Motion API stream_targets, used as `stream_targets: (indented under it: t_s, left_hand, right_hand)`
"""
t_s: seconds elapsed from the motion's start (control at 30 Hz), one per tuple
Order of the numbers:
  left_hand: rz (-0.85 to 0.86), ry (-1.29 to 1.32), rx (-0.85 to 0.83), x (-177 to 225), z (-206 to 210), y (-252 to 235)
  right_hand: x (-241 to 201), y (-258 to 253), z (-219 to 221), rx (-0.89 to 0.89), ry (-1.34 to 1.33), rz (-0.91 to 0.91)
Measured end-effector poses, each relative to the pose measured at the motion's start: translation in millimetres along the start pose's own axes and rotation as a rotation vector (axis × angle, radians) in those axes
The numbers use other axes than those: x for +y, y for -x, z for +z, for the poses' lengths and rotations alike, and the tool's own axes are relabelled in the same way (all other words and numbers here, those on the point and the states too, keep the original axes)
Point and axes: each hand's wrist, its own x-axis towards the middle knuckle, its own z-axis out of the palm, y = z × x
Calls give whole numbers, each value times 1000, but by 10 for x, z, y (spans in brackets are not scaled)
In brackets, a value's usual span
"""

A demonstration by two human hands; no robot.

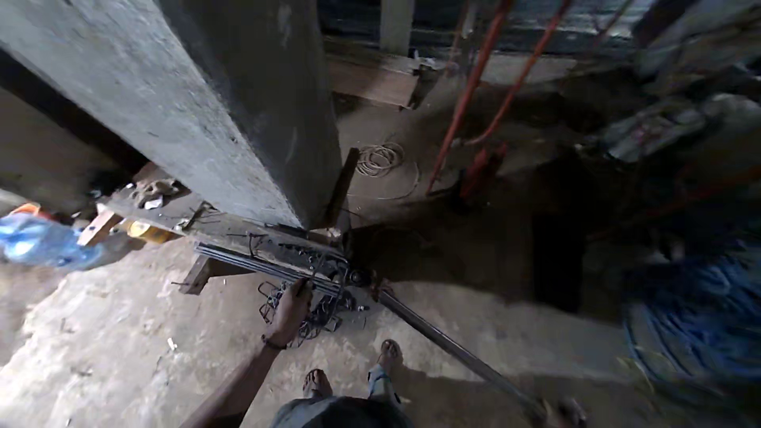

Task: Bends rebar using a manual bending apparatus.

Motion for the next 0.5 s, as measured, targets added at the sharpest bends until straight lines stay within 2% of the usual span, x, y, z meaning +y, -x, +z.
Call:
stream_targets:
  t_s: [0.1, 0.17, 0.2, 0.23, 0.33, 0.37, 0.43, 0.5]
  left_hand:
    - [-242, 431, 172, 348, 189, 105]
    - [-346, 746, 149, 598, 233, 171]
    - [-332, 746, 127, 712, 253, 237]
    - [-264, 626, 113, 812, 280, 318]
    - [75, -148, 27, 992, 278, 698]
    - [161, -331, 13, 1033, 272, 849]
    - [250, -476, 30, 984, 201, 1151]
    - [191, -433, 75, 792, -24, 1410]
  right_hand:
    - [-137, -965, -415, -81, 126, -165]
    - [-272, -1555, -613, -127, 214, -259]
    - [-393, -1787, -714, -128, 224, -287]
    - [-544, -1998, -794, -99, 214, -316]
    - [-983, -2597, -751, 48, 152, -333]
    - [-1187, -2729, -744, 79, 147, -353]
    - [-1649, -2793, -722, 96, 146, -408]
    - [-2061, -2713, -595, 117, 114, -468]
